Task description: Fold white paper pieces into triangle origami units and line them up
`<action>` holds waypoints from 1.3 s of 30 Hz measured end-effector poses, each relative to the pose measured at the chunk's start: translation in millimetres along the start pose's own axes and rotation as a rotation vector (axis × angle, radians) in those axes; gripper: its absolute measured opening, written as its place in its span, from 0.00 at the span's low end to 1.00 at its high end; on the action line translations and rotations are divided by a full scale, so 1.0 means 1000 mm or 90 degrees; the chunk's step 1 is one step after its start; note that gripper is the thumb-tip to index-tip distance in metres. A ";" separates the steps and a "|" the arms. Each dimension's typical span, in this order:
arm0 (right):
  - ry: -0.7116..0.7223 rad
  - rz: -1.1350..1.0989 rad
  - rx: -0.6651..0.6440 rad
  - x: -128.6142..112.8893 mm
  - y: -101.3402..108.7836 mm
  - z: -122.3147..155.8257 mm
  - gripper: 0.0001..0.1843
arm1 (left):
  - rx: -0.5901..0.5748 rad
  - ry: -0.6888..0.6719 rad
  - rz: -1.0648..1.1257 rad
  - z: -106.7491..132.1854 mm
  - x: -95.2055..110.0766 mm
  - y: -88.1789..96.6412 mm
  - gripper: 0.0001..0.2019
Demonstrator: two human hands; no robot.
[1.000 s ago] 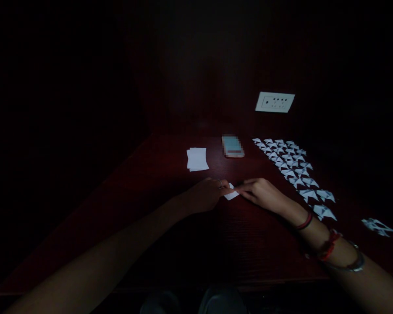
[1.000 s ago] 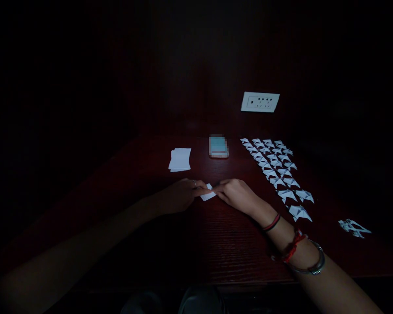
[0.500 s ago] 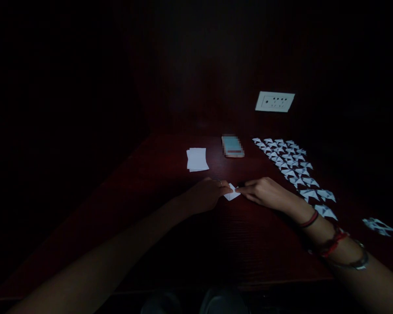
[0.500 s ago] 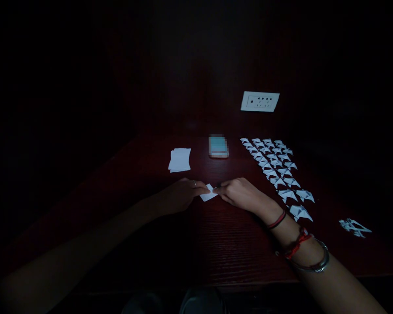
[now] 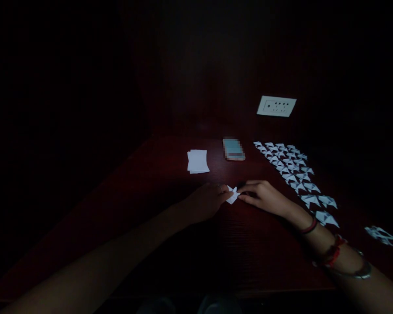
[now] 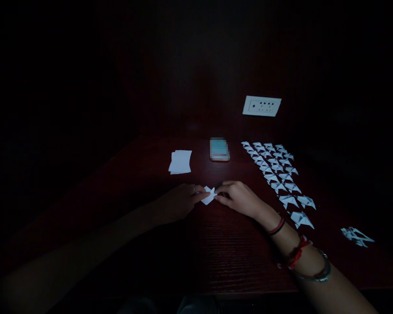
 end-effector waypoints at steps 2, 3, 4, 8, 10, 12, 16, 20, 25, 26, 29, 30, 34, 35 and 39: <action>-0.019 -0.024 0.012 0.005 -0.002 -0.002 0.10 | -0.003 -0.014 0.004 0.002 0.001 0.000 0.18; -0.025 -0.035 0.021 0.008 -0.002 -0.003 0.09 | -0.005 -0.020 0.003 0.003 0.001 0.000 0.18; -0.029 -0.045 0.030 0.009 -0.003 -0.003 0.08 | -0.006 -0.024 0.002 0.004 0.002 -0.001 0.18; -0.042 -0.080 0.046 0.011 -0.004 -0.005 0.05 | 0.000 -0.025 -0.009 0.005 0.001 -0.003 0.17; -0.055 -0.096 0.050 0.012 -0.005 -0.005 0.05 | 0.004 -0.028 -0.016 0.004 0.001 -0.004 0.16; -0.068 -0.112 0.056 0.012 -0.006 -0.005 0.04 | 0.008 -0.030 -0.019 0.003 0.002 -0.005 0.16; -0.038 -0.103 0.080 0.005 -0.004 -0.005 0.04 | 0.015 -0.026 -0.004 0.002 0.003 -0.002 0.17; 0.026 -0.076 0.068 -0.006 -0.003 -0.004 0.05 | -0.003 -0.028 0.000 0.003 0.001 -0.004 0.19; 0.089 -0.005 0.002 -0.017 -0.008 -0.002 0.08 | -0.012 -0.028 0.026 0.005 0.000 -0.006 0.20; 0.100 0.015 -0.013 -0.018 -0.010 -0.002 0.08 | -0.015 -0.026 0.032 0.005 0.000 -0.005 0.20; 0.122 0.063 -0.039 -0.020 -0.012 -0.001 0.09 | -0.028 -0.013 0.044 0.004 0.000 -0.005 0.20; 0.124 0.074 -0.042 -0.021 -0.013 0.000 0.09 | -0.032 -0.010 0.046 0.004 -0.001 -0.004 0.20; 0.132 0.098 -0.043 -0.022 -0.013 0.001 0.10 | -0.035 -0.004 0.032 0.003 -0.001 -0.007 0.20; 0.137 0.102 -0.045 -0.022 -0.013 0.001 0.10 | -0.034 -0.009 0.022 0.003 0.000 -0.008 0.20; 0.159 0.101 -0.057 -0.025 -0.014 0.002 0.11 | -0.026 -0.014 -0.007 0.003 0.001 -0.011 0.20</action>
Point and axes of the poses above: each hand's wrist, its own z-axis away from the middle knuckle, its own y-axis out of the back of the hand, x = y × z, the point moved 8 cm from there along -z, towards the middle knuckle, and after that the axes turned 14 degrees about -z, right-handed, at the moved point
